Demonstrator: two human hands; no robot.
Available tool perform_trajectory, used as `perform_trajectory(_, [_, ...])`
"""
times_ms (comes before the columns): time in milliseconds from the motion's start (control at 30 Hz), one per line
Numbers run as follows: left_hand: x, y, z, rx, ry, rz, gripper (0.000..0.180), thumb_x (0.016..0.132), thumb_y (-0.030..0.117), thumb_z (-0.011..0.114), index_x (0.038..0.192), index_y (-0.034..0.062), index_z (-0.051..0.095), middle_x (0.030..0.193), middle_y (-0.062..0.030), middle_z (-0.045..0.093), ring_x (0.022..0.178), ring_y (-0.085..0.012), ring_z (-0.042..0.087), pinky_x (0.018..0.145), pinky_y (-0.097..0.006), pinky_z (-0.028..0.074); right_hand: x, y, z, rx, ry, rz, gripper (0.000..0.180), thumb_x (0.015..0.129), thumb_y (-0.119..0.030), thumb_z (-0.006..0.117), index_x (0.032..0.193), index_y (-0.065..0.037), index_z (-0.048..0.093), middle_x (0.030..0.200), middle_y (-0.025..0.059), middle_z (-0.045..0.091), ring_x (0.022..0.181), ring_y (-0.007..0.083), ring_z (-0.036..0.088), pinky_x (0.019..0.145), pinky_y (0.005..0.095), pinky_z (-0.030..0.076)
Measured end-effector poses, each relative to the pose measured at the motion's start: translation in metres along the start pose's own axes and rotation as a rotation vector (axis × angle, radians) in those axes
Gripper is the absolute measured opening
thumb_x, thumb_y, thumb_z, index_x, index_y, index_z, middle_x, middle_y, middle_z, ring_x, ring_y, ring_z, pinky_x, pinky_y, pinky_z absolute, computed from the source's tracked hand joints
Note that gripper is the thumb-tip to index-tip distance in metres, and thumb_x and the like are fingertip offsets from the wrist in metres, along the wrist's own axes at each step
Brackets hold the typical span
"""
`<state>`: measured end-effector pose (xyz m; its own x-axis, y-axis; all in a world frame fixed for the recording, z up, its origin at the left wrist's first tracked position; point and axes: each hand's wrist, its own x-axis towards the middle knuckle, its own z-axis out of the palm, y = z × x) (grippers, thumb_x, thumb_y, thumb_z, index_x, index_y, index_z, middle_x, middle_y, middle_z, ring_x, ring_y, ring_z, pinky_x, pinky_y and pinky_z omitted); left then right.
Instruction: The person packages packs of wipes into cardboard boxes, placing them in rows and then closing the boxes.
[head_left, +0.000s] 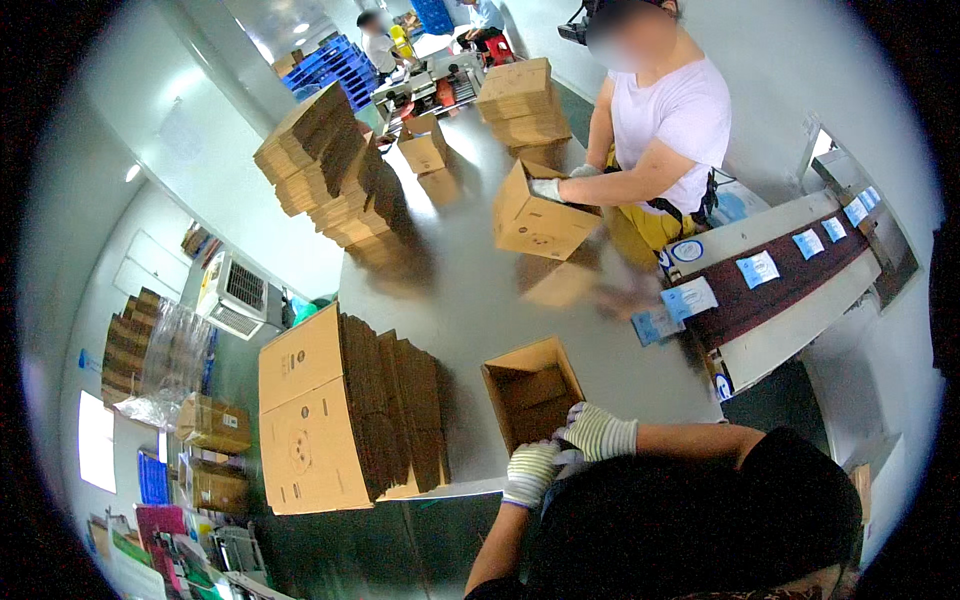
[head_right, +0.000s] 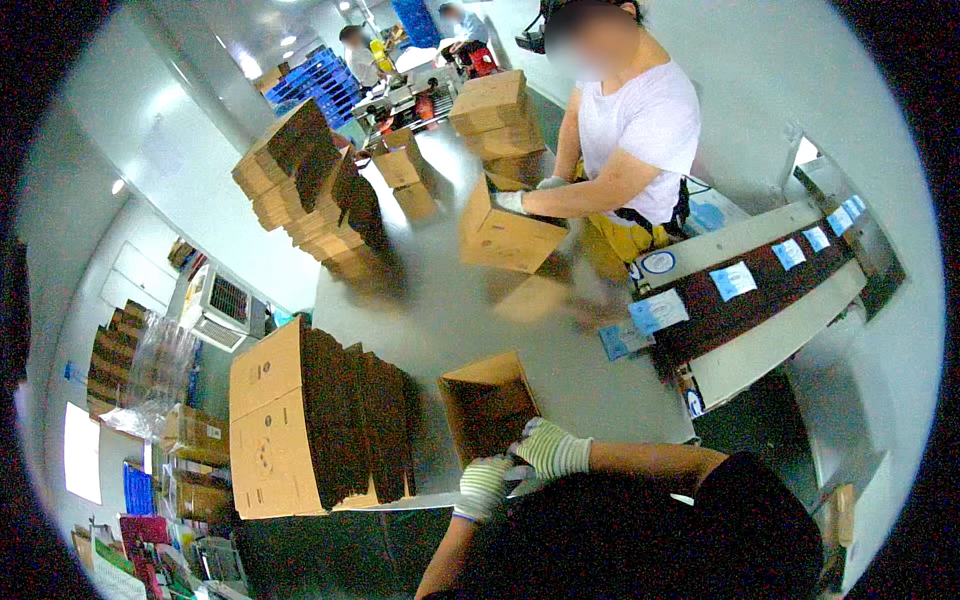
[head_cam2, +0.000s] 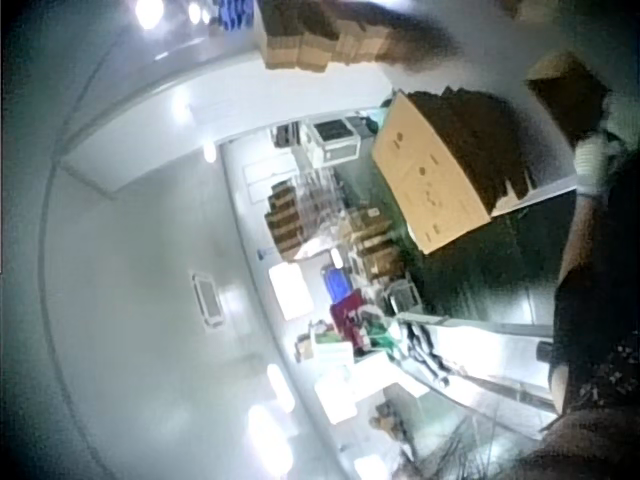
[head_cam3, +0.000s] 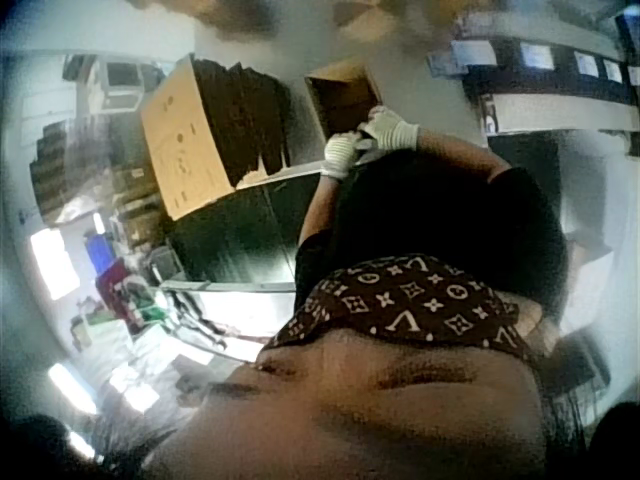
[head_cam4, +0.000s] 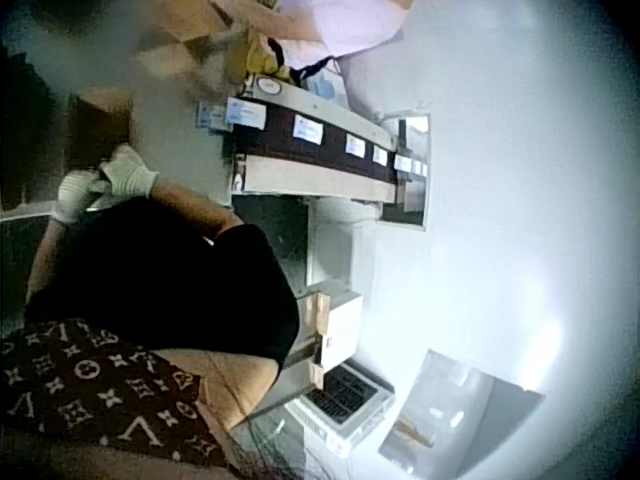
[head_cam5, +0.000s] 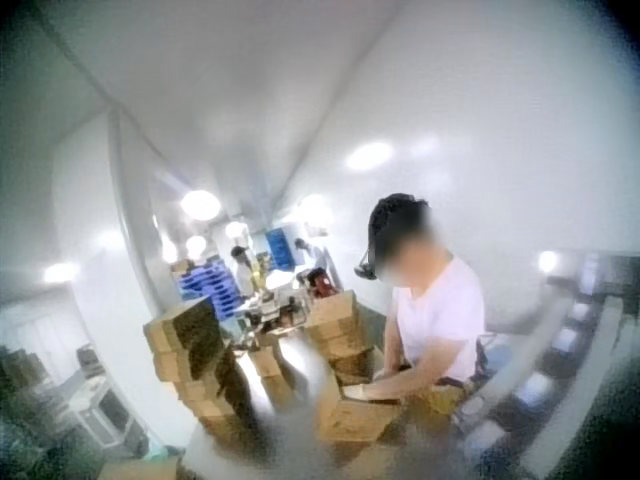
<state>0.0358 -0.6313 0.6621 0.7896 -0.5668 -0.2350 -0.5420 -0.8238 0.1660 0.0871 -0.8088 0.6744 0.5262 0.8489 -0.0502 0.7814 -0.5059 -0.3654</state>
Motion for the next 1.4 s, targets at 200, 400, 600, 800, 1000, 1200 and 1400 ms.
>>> perform_trajectory(200, [0.0,0.026,0.006,-0.097,0.129,-0.16,0.032,0.083,0.036,0.05,0.086,0.0064,0.062,0.079,-0.0132,0.064,0.073,-0.0303,0.063,0.065,-0.04,0.049,-0.02,0.005,0.005,-0.045,-0.011,-0.071,0.057,0.084,-0.054,0.044,0.1,-0.003,0.063,0.093,0.0216,0.065,0.099,0.0342,0.059,0.095,0.0406,0.039])
perform_trajectory(400, [0.006,0.026,0.01,-0.126,0.133,-0.256,0.056,0.082,0.056,0.045,0.087,0.004,0.063,0.083,-0.0158,0.064,0.076,-0.0337,0.062,0.069,-0.043,0.048,-0.005,0.021,0.027,-0.071,0.238,-0.198,0.046,0.082,-0.05,0.048,0.083,-0.007,0.064,0.074,0.0117,0.063,0.079,0.0279,0.059,0.079,0.0389,0.042])
perform_trajectory(600, [0.004,0.032,0.015,-0.122,0.114,-0.399,0.054,0.082,0.057,0.046,0.082,0.0053,0.062,0.08,-0.0151,0.063,0.073,-0.0337,0.062,0.065,-0.044,0.048,-0.001,0.018,0.009,-0.013,0.055,-0.198,0.074,0.082,-0.066,0.039,0.097,0.003,0.064,0.093,0.0242,0.063,0.098,0.036,0.057,0.094,0.0437,0.038])
perform_trajectory(800, [0.001,0.041,0.008,-0.079,0.209,-0.437,0.048,0.081,0.053,0.05,0.082,0.0068,0.062,0.077,-0.0129,0.063,0.071,-0.0327,0.061,0.064,-0.042,0.048,-0.001,0.019,0.009,-0.031,0.098,-0.237,0.067,0.082,-0.064,0.041,0.091,-0.002,0.064,0.085,0.0195,0.063,0.092,0.0334,0.058,0.09,0.0416,0.04])
perform_trajectory(1000, [0.005,0.042,-0.003,-0.085,0.125,-0.47,0.044,0.079,0.049,0.053,0.085,0.0064,0.063,0.08,-0.0139,0.063,0.074,-0.0327,0.062,0.067,-0.042,0.049,0.004,0.025,0.017,-0.032,0.171,-0.249,0.071,0.08,-0.066,0.043,0.094,0.0,0.065,0.086,0.0208,0.063,0.095,0.0349,0.056,0.09,0.0422,0.039])
perform_trajectory(1200, [0.002,0.037,0.007,-0.087,0.151,-0.431,0.044,0.078,0.049,0.055,0.083,0.0057,0.063,0.08,-0.0152,0.063,0.072,-0.033,0.062,0.065,-0.042,0.049,0.001,0.019,0.012,-0.009,0.105,-0.214,0.073,0.08,-0.067,0.041,0.097,0.0,0.065,0.091,0.0232,0.063,0.098,0.037,0.057,0.095,0.0429,0.037])
perform_trajectory(1400, [0.004,0.032,0.01,-0.128,0.174,-0.381,0.041,0.075,0.047,0.059,0.078,0.0064,0.064,0.077,-0.015,0.063,0.068,-0.0329,0.062,0.062,-0.042,0.049,-0.001,0.018,0.008,-0.013,0.143,-0.212,0.071,0.08,-0.066,0.042,0.092,0.001,0.065,0.088,0.0224,0.064,0.094,0.0358,0.058,0.09,0.0429,0.04])
